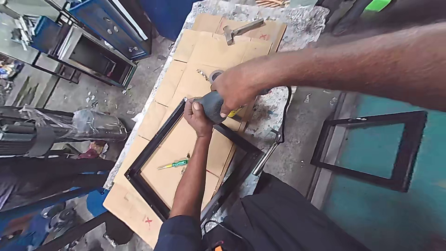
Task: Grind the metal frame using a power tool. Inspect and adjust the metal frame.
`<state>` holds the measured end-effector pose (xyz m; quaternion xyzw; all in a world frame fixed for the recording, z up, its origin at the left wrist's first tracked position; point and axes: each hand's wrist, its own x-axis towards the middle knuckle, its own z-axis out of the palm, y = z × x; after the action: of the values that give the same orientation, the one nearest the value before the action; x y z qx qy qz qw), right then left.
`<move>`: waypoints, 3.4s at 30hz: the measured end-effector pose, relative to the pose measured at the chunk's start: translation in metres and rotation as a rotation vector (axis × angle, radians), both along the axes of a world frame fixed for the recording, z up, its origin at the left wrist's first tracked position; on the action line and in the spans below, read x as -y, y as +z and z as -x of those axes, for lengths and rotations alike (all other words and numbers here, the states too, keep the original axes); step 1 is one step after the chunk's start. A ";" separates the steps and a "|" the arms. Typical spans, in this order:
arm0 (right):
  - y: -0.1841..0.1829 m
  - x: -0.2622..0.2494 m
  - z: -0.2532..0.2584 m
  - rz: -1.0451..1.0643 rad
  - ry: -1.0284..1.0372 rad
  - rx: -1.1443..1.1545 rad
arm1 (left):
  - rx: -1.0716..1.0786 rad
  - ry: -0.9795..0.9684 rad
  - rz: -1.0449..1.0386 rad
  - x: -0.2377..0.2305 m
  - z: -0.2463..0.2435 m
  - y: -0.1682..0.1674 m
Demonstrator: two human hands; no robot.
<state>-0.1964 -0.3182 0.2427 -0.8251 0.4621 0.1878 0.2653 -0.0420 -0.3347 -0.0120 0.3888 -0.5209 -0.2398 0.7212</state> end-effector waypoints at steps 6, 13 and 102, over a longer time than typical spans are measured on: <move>-0.071 0.059 0.005 0.461 0.375 0.218 | -0.153 0.053 -0.026 0.006 -0.007 -0.016; -0.081 0.057 -0.010 0.458 0.356 0.132 | -0.136 0.070 0.043 0.012 -0.012 -0.019; -0.033 -0.073 0.119 -0.008 -0.136 -0.041 | -0.157 -0.350 0.052 -0.093 0.118 0.037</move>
<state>-0.3156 -0.2449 0.2097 -0.7867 0.5218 0.1879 0.2711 -0.1601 -0.2412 0.0251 0.2539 -0.5288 -0.3776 0.7165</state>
